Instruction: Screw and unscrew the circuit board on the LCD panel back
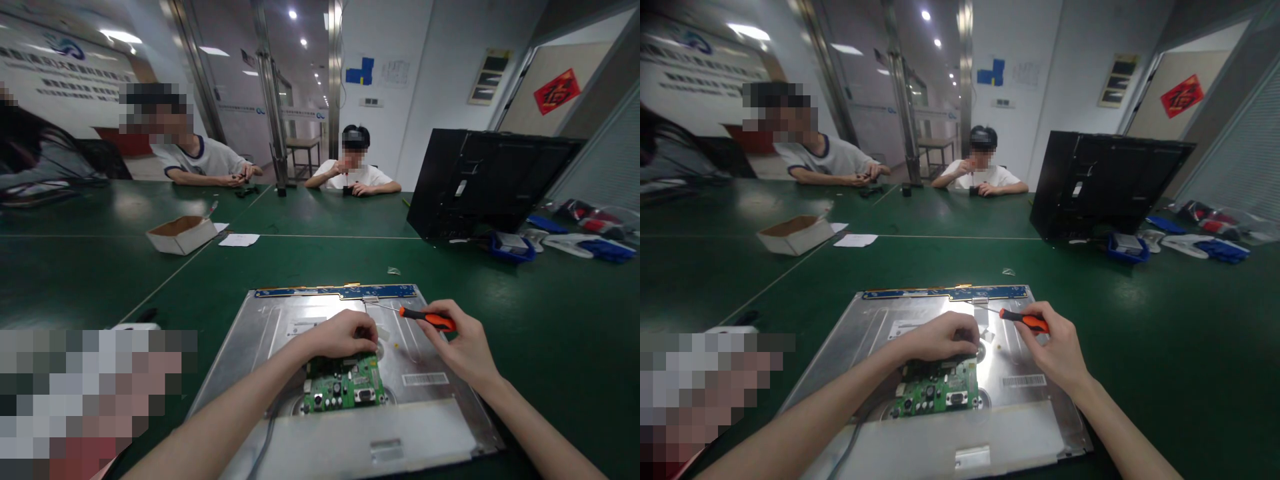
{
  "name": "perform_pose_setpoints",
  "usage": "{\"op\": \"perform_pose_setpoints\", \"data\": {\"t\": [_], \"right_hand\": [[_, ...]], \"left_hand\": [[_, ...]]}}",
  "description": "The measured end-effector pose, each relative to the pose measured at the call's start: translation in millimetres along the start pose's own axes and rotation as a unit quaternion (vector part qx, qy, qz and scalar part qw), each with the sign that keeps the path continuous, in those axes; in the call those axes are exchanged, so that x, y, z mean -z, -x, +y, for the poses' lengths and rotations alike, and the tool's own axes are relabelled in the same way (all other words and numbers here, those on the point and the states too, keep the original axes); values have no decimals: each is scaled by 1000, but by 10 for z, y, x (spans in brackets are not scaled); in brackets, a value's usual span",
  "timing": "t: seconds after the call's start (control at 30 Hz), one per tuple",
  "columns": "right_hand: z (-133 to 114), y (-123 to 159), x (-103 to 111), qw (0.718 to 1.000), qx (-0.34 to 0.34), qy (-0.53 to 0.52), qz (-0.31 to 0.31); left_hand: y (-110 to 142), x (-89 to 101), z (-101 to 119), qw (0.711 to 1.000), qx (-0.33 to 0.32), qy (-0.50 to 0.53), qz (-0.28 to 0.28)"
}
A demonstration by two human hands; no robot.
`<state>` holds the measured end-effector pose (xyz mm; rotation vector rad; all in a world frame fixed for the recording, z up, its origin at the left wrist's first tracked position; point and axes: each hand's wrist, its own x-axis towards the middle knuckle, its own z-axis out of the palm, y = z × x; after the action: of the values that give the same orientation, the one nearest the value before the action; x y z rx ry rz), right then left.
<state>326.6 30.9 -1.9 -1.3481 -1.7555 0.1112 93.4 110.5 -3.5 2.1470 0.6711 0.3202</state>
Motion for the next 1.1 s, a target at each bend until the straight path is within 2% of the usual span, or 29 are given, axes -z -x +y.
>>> {"op": "perform_pose_setpoints", "data": {"t": [0.17,0.33,0.4,0.47,0.57,0.63,0.77,0.97,1.1], "right_hand": [[-45,-85,47,994,-75,-81,-10],[-234,-366,112,975,-112,-187,-31],[-352,-540,163,978,-94,-187,-25],[-484,-724,234,988,-46,-145,-27],[-682,-954,359,996,62,-22,-63],[-789,-1048,429,990,100,35,-90],[-906,-1099,491,977,135,63,-151],[-914,-1066,468,946,170,114,-251],[-901,-1065,427,936,175,132,-275]], "left_hand": [[-8,-15,-22,1000,-4,16,-1],[-23,-43,-43,999,2,34,8],[-28,-48,-48,999,5,38,11],[-32,-50,-51,999,6,40,11],[-34,-48,-51,999,4,38,10],[-28,-39,-47,999,1,35,7],[-2,-1,-37,999,-12,31,-11],[7,36,-51,1000,-17,16,-17],[-3,35,-45,1000,-17,10,-17]]}}
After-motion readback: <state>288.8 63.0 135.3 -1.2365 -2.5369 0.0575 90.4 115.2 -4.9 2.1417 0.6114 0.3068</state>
